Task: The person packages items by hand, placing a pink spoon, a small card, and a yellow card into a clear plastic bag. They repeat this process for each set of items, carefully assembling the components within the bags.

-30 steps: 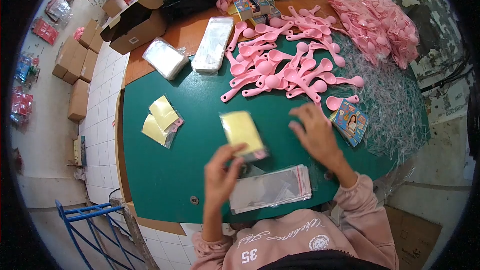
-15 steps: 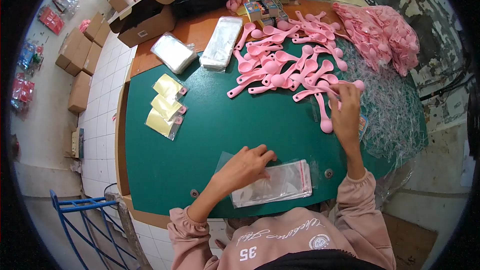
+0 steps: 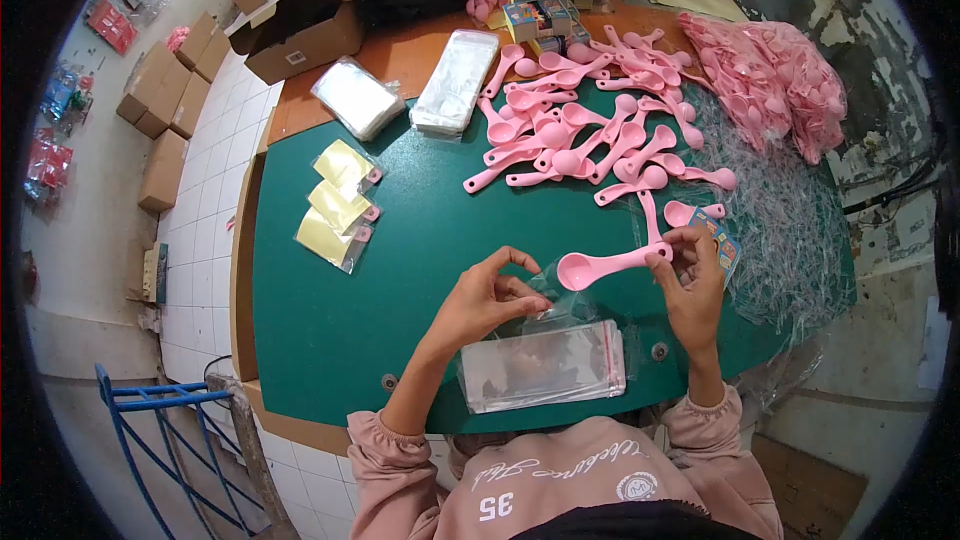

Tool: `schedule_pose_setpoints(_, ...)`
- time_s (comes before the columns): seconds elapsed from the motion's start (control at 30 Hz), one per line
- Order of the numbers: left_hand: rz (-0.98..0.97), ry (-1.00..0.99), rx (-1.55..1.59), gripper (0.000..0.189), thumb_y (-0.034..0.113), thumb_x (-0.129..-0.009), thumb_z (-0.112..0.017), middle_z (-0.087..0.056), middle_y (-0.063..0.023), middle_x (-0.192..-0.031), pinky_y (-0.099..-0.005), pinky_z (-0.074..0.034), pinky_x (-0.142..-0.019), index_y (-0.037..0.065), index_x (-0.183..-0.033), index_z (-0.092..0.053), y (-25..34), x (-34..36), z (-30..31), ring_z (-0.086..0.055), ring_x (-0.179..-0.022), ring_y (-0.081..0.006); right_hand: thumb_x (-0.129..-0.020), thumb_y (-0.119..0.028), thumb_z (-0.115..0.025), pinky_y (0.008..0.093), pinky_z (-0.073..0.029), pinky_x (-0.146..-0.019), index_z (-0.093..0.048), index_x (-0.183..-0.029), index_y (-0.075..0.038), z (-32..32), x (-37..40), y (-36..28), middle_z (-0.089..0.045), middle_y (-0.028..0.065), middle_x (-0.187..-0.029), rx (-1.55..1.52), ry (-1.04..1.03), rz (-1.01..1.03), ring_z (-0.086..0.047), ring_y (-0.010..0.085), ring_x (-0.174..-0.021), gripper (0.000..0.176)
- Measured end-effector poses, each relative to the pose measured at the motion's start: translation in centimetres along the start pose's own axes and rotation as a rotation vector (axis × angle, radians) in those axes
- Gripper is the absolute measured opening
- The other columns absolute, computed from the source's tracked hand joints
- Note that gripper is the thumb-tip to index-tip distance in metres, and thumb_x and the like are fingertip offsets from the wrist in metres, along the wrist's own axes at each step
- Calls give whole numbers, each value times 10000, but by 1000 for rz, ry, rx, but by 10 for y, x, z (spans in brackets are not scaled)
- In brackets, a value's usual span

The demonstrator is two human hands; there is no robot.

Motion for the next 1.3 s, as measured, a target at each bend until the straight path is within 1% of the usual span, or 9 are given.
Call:
schedule_pose_setpoints(0.2,54,21,116,311,78,-771,-671,-664,-105,-826,-218,-475,-659,1,-1027,-513,-1,0,2,-614,-752,-102,-782,-51,-652,231,-458,-635,-474,-959,1,-3,6,-5,-566,68,-811,-44,37,41,-556,107,-718,257)
schedule_pose_setpoints(0.47,7,-122,90,369,92,-814,-621,-649,-90,-916,-230,-457,-730,-2,-1150,-501,7,2,-20,-573,-827,-91,-764,-72,-675,251,-481,-641,-470,-963,9,-43,11,-12,-582,99,-818,-32,-270,-32,-596,128,-756,297)
schedule_pose_setpoints(0.63,56,-251,-197,294,232,-905,-502,-618,-39,-851,-210,-428,-669,-23,-1021,-590,-5,4,-21,-513,-763,-56,-735,-50,-694,223,-482,-629,-498,-909,21,-46,11,-6,-597,117,-839,-161,-206,10,-598,113,-749,271)
schedule_pose_setpoints(0.73,33,-270,88,357,280,-928,-447,-597,-16,-794,-200,-412,-626,-31,-947,-622,10,10,-30,-487,-712,-49,-784,-163,-668,252,-481,-670,-541,-905,27,-44,13,0,-612,124,-869,-255,-199,-125,-598,133,-789,258)
schedule_pose_setpoints(0.83,8,-203,75,330,253,-927,-454,-605,-13,-801,-201,-419,-613,-30,-969,-619,18,8,-31,-497,-696,-52,-833,-526,-464,357,-424,-827,-629,-971,-66,-57,16,-29,-565,135,-1079,-160,-410,256,-540,242,-937,508)
schedule_pose_setpoints(0.93,-19,-141,122,331,220,-935,-435,-641,-71,-840,-220,-457,-688,-54,-945,-623,19,7,-31,-559,-722,-82,-825,-536,-463,350,-408,-850,-643,-970,-120,-65,29,-47,-493,129,-1192,-44,-481,370,-512,256,-960,476)
schedule_pose_setpoints(1.03,-88,-148,212,316,207,-928,-446,-637,-89,-868,-210,-466,-666,-64,-1009,-588,21,6,-27,-577,-767,-99,-807,-365,-578,356,-398,-857,-626,-1011,-106,-21,6,-34,-484,136,-1150,227,-426,280,-485,258,-1013,334)
schedule_pose_setpoints(1.17,1,-119,301,342,225,-934,-431,-642,-137,-911,-232,-481,-728,-71,-1060,-548,16,5,-23,-608,-843,-147,-713,-142,-656,374,-402,-821,-580,-1019,-5,84,-19,22,-520,134,-977,893,114,91,-516,306,-906,343)
schedule_pose_setpoints(1.3,-12,-136,177,366,256,-938,-420,-638,-139,-934,-251,-480,-758,-59,-1084,-537,16,3,-23,-612,-850,-161,-721,-117,-640,384,-408,-796,-564,-994,10,94,-17,51,-534,141,-930,805,59,-88,-525,308,-878,310)
Point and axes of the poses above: each hand's wrist, its own x-axis away from the middle knuckle, its own z-axis out of the back of the hand, y = z × x, the point moved 8 cm from there along -x, towards the middle knuckle
